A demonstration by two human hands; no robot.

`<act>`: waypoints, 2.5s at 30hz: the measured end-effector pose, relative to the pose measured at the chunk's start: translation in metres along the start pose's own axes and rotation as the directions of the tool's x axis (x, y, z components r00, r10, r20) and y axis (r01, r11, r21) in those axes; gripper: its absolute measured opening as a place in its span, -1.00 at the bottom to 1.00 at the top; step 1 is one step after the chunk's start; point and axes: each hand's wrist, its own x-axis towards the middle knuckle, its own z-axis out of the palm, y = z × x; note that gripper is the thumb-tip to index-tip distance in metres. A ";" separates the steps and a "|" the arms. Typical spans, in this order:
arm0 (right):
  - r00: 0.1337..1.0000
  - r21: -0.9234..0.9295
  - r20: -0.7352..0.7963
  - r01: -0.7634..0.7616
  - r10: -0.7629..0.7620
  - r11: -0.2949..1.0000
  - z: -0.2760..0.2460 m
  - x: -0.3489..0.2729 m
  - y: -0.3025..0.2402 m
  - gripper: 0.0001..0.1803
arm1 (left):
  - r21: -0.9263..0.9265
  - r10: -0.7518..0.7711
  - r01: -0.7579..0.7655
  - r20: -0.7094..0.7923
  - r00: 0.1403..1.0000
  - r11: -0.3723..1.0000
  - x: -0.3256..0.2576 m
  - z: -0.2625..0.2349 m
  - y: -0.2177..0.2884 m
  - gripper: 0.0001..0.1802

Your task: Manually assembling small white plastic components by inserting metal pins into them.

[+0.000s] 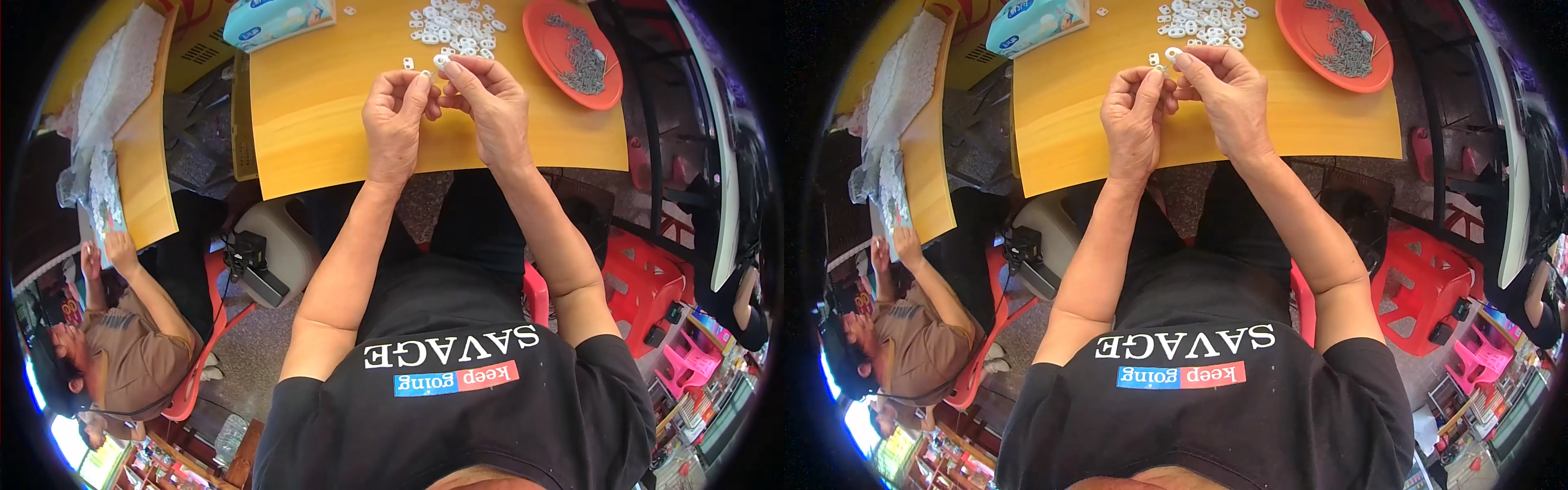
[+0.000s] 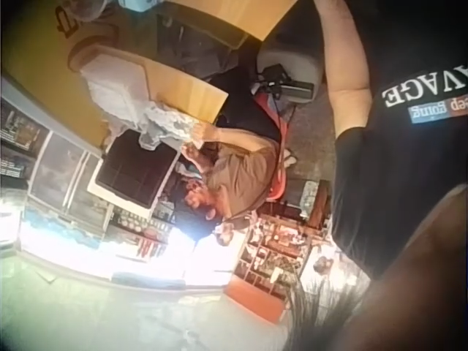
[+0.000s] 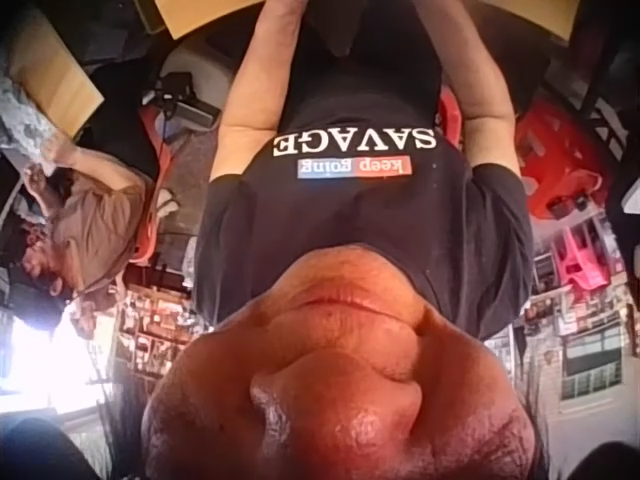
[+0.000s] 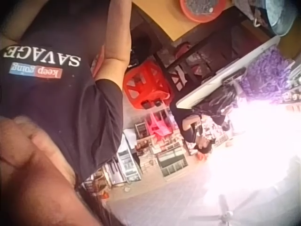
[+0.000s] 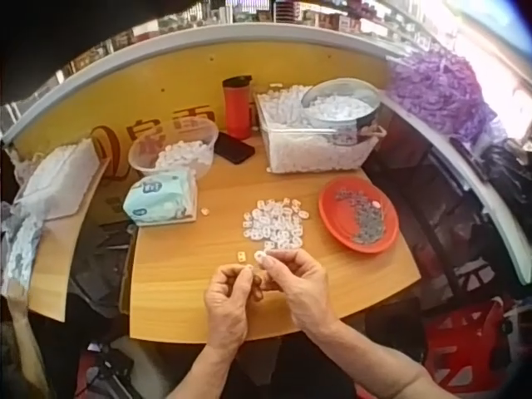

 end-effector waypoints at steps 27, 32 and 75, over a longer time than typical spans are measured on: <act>0.979 -0.295 0.136 0.189 -0.155 0.937 0.003 -0.001 -0.002 -0.78 | -0.043 -0.016 0.016 0.012 1.000 0.999 0.000 -0.001 0.001 -0.89; 0.973 -0.321 0.108 0.228 -0.204 0.919 0.004 -0.002 0.008 -0.79 | -0.058 -0.019 0.019 0.011 1.000 0.998 0.000 -0.001 0.000 -0.88; 0.942 0.281 0.295 -0.248 0.163 0.927 0.035 -0.067 -0.034 -0.32 | -0.125 0.078 -0.055 0.190 0.979 0.991 -0.057 0.012 0.045 -0.79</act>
